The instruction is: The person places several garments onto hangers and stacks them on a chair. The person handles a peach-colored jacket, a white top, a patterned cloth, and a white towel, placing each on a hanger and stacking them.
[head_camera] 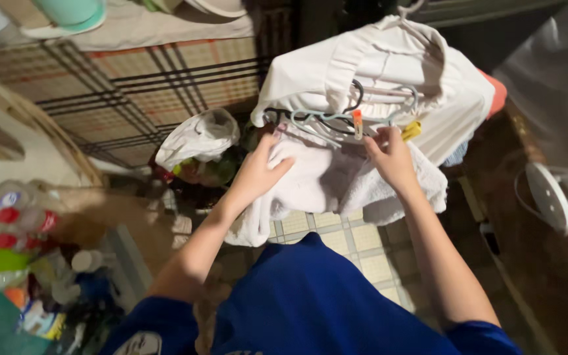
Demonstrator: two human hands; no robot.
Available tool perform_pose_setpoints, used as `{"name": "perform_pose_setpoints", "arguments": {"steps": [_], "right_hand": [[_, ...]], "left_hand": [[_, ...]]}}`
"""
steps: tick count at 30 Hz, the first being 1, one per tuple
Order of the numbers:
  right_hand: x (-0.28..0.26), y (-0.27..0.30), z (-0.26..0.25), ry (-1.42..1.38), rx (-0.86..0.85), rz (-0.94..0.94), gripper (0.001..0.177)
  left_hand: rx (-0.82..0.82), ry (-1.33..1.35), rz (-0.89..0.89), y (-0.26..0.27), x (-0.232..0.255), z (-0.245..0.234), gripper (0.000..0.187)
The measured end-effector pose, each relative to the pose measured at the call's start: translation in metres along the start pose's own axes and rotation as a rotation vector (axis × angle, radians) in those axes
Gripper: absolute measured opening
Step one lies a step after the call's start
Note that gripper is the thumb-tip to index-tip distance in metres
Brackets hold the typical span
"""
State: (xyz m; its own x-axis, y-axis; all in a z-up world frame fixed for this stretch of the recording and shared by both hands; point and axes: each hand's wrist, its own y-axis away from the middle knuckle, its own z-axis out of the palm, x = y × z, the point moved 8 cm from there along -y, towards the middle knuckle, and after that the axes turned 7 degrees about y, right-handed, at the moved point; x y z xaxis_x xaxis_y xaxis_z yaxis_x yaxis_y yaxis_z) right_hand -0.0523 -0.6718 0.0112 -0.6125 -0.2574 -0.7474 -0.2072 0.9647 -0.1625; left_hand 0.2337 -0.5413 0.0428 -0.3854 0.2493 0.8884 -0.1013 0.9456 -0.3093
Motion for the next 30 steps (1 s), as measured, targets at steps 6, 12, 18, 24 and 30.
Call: {"name": "perform_pose_setpoints", "arguments": {"steps": [6, 12, 18, 24, 30], "right_hand": [[-0.032, 0.003, 0.014, 0.325, 0.315, -0.251, 0.027], [-0.013, -0.001, 0.016, 0.113, 0.24, -0.094, 0.022], [0.021, -0.015, 0.029, 0.081, 0.162, 0.006, 0.026], [0.044, -0.026, 0.048, -0.014, 0.109, -0.004, 0.022], [0.065, -0.024, 0.053, -0.199, 0.101, 0.039, 0.015]], "left_hand": [[-0.071, -0.352, -0.056, -0.067, -0.019, 0.031, 0.048], [0.078, -0.504, 0.139, -0.07, -0.01, 0.041, 0.035], [-0.093, -0.494, 0.023, -0.079, -0.035, 0.048, 0.032], [-0.124, -0.417, -0.038, -0.068, -0.036, 0.045, 0.038], [-0.044, -0.408, 0.015, -0.082, -0.04, 0.034, 0.024]]}}
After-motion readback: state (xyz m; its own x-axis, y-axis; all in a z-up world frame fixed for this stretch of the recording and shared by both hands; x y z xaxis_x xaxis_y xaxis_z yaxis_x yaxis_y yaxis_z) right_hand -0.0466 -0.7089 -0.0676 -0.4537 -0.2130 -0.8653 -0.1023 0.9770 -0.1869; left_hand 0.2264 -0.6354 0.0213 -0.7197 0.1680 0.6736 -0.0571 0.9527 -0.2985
